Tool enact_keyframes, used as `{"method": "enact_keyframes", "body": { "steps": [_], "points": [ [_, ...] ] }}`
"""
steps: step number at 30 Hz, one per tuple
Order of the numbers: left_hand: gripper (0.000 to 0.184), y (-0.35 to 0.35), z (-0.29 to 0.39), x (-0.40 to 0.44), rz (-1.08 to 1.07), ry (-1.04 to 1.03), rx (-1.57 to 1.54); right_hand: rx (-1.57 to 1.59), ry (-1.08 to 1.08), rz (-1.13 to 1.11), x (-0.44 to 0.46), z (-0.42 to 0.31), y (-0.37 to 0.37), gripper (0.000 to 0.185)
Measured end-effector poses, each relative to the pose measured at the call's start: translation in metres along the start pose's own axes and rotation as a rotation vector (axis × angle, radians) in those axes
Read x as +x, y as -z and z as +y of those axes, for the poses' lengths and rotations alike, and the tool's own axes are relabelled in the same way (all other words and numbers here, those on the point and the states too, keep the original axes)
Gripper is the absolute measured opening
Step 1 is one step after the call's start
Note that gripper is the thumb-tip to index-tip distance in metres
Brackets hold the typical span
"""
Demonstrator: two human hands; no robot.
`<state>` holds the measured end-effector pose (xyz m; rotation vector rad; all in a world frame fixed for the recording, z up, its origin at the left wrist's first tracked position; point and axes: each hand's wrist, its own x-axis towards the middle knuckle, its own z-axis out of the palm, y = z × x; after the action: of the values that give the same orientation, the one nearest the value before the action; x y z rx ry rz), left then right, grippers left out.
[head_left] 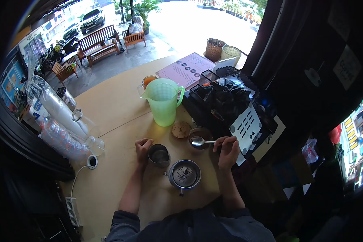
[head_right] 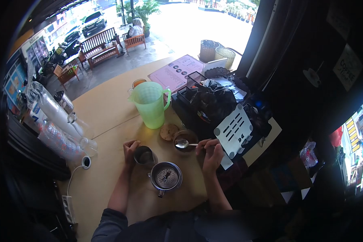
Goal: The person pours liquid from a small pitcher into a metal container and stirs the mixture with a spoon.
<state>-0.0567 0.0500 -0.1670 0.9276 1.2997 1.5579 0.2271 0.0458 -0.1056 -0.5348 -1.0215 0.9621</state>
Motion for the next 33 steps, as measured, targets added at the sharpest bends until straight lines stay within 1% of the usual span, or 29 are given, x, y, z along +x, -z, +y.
{"method": "enact_keyframes", "body": {
  "steps": [3, 7, 8, 9, 11, 13, 15, 17, 19, 21, 23, 25, 27, 30, 31, 33],
  "points": [
    [0.03, 0.002, -0.003, 0.001, -0.003, -0.006, 0.005, 0.06, 0.053, 0.06, -0.002, -0.02, -0.002, 0.046],
    [0.032, 0.0, -0.003, 0.001, 0.016, -0.017, 0.008, 0.121, 0.081, 0.005, -0.005, -0.065, -0.013, 0.041],
    [0.032, 0.0, -0.004, 0.001, 0.016, -0.014, 0.007, 0.146, 0.081, -0.023, -0.008, -0.074, -0.015, 0.037],
    [0.031, 0.001, -0.005, 0.003, 0.007, 0.011, -0.01, 0.144, 0.08, -0.022, -0.011, -0.08, -0.017, 0.037],
    [0.031, 0.001, -0.005, 0.005, -0.002, 0.037, -0.029, 0.077, 0.142, -0.117, -0.019, -0.09, -0.025, 0.035],
    [0.031, 0.0, -0.001, 0.007, 0.011, 0.139, -0.08, 0.028, 0.168, -0.134, -0.03, -0.095, -0.036, 0.034],
    [0.031, -0.002, 0.004, 0.008, 0.015, 0.174, -0.125, -0.118, 0.241, -0.262, -0.038, -0.097, -0.039, 0.033],
    [0.032, -0.003, 0.009, 0.009, 0.018, 0.208, -0.172, -0.121, 0.269, -0.306, -0.044, -0.094, -0.037, 0.032],
    [0.032, -0.004, 0.016, 0.009, 0.036, 0.193, -0.171, -0.175, 0.374, -0.354, -0.049, -0.092, -0.037, 0.032],
    [0.031, -0.007, 0.029, 0.01, 0.068, 0.18, -0.204, -0.199, 0.394, -0.398, -0.05, -0.094, -0.036, 0.031],
    [0.031, -0.011, 0.049, 0.008, 0.098, 0.169, -0.236, -0.32, 0.452, -0.521, -0.048, -0.096, -0.038, 0.03],
    [0.031, -0.014, 0.076, 0.002, 0.067, 0.068, -0.226, -0.352, 0.48, -0.552, -0.048, -0.097, -0.039, 0.028],
    [0.033, -0.024, 0.106, -0.008, 0.084, 0.045, -0.215, -0.418, 0.536, -0.615, -0.048, -0.097, -0.039, 0.026],
    [0.041, -0.033, 0.133, -0.014, 0.064, -0.053, -0.147, -0.381, 0.569, -0.584, -0.048, -0.096, -0.04, 0.024],
    [0.041, -0.037, 0.142, -0.018, 0.067, -0.054, -0.147, -0.379, 0.569, -0.586, -0.048, -0.096, -0.04, 0.024],
    [0.043, -0.046, 0.16, -0.027, 0.032, -0.132, -0.03, -0.399, 0.515, -0.633, -0.047, -0.095, -0.04, 0.025]
  ]
}}
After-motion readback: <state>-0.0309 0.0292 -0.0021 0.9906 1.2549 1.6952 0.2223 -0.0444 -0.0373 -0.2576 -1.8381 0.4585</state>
